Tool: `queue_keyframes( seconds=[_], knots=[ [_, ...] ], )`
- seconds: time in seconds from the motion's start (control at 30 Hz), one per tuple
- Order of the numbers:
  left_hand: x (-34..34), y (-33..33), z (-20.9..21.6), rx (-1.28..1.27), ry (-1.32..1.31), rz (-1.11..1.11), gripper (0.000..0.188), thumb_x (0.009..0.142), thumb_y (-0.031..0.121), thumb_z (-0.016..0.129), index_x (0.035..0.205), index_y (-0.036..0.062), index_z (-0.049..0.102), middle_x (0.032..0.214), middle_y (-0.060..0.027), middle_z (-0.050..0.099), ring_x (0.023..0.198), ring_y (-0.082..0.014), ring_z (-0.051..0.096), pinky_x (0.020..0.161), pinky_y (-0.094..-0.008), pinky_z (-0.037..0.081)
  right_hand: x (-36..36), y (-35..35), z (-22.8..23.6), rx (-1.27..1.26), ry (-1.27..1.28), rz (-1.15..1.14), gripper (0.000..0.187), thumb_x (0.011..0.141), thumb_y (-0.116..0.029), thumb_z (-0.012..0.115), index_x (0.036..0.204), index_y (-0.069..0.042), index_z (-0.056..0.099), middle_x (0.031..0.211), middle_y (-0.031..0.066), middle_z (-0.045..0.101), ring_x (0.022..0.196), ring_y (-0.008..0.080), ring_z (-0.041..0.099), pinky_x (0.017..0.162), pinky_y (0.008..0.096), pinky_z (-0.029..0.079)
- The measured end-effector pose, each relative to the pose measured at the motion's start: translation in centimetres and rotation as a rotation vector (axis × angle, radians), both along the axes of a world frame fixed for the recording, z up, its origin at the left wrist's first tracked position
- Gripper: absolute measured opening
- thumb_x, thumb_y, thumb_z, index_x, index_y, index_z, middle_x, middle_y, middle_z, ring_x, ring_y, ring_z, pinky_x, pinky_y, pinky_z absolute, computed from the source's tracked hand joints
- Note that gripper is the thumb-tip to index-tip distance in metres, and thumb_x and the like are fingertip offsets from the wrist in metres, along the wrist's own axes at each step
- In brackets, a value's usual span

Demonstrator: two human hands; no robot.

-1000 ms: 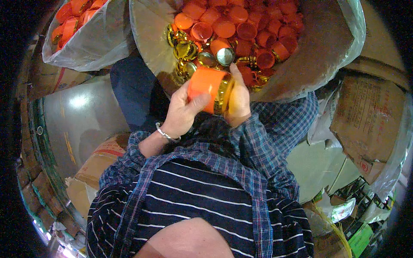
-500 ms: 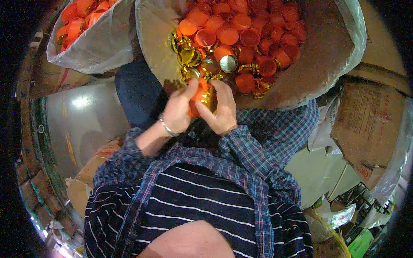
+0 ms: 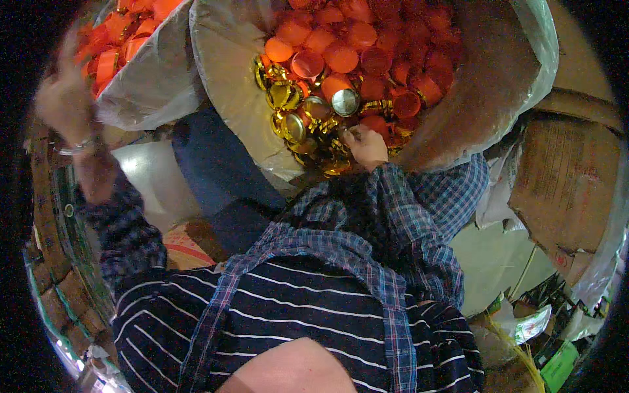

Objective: The person sits on the floor and repeatedly picks orange plastic cups and gold metallic rings from a large bag. They fit each ring onto a cup and place the assembled unit into a second bag. The process continues with multiple items throughout the clip.

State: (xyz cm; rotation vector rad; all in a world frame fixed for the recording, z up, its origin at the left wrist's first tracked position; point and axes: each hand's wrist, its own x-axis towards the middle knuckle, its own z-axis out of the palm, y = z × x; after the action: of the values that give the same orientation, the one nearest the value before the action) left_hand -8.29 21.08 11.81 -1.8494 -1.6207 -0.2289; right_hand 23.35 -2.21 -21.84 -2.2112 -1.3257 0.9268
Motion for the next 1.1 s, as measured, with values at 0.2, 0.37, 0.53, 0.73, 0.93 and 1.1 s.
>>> queue_keyframes(
  seconds=[0.2,0.37,0.53,0.73,0.93,1.1],
  knots=[
    [14.4,-5.6,-20.4,-1.206,-0.710,-0.773,0.031,0.093,0.032,0.065,0.107,0.0044,0.068,0.099,-0.0136,0.069,0.090,-0.0287,0.068,0.080,-0.0407,0.053,1.5,4.1,-4.3,-0.029,-0.121,-0.017,0.040,0.093,-0.038,0.063,0.113,-0.003,0.066,0.102,0.0206,0.070,0.087,0.0367,0.067,0.077,0.0478,0.055],
    [19.8,-4.2,-32.6,-1.206,-0.691,-0.574,0.028,0.087,0.028,0.067,0.100,0.0035,0.069,0.094,-0.0201,0.070,0.094,-0.0370,0.067,0.085,-0.0449,0.052,0.4,9.1,-10.0,-0.006,-0.261,-0.088,0.048,0.088,-0.043,0.068,0.115,-0.003,0.066,0.122,0.0182,0.062,0.110,0.0358,0.058,0.090,0.0472,0.053],
    [21.2,-3.8,-36.0,-1.121,-0.611,-0.486,0.049,0.088,0.030,0.067,0.130,0.0094,0.054,0.131,-0.0204,0.056,0.109,-0.0411,0.061,0.092,-0.0495,0.051,-0.7,9.2,-10.8,-0.112,-0.341,0.041,0.040,0.081,-0.034,0.074,0.112,-0.009,0.070,0.125,0.0160,0.058,0.111,0.0365,0.057,0.090,0.0476,0.053],
    [22.7,-4.1,-38.7,-1.037,-0.458,-0.519,0.037,0.089,0.025,0.064,0.119,0.0073,0.053,0.120,-0.0212,0.057,0.101,-0.0421,0.065,0.081,-0.0517,0.055,-0.2,2.9,-4.5,-0.104,-0.003,-0.086,0.048,0.078,-0.030,0.076,0.116,-0.003,0.064,0.111,0.0198,0.066,0.103,0.0401,0.062,0.088,0.0482,0.052],
    [20.9,-4.4,-38.2,-0.894,-0.455,-0.696,0.018,0.090,0.011,0.053,0.104,0.0015,0.058,0.103,-0.0216,0.063,0.087,-0.0410,0.068,0.072,-0.0512,0.056,1.3,-1.8,-0.8,0.106,0.149,-0.303,0.037,0.086,-0.018,0.072,0.113,0.003,0.058,0.101,0.0178,0.068,0.093,0.0285,0.066,0.079,0.0391,0.052],
    [17.9,-4.5,-33.4,-0.834,-0.505,-0.786,0.033,0.093,0.009,0.051,0.125,0.0036,0.056,0.118,-0.0176,0.057,0.084,-0.0428,0.066,0.074,-0.0517,0.056,2.8,-1.2,-1.8,0.161,0.296,-0.459,0.043,0.089,-0.022,0.071,0.121,0.003,0.055,0.110,0.0196,0.065,0.097,0.0319,0.063,0.082,0.0451,0.051]
  ],
)
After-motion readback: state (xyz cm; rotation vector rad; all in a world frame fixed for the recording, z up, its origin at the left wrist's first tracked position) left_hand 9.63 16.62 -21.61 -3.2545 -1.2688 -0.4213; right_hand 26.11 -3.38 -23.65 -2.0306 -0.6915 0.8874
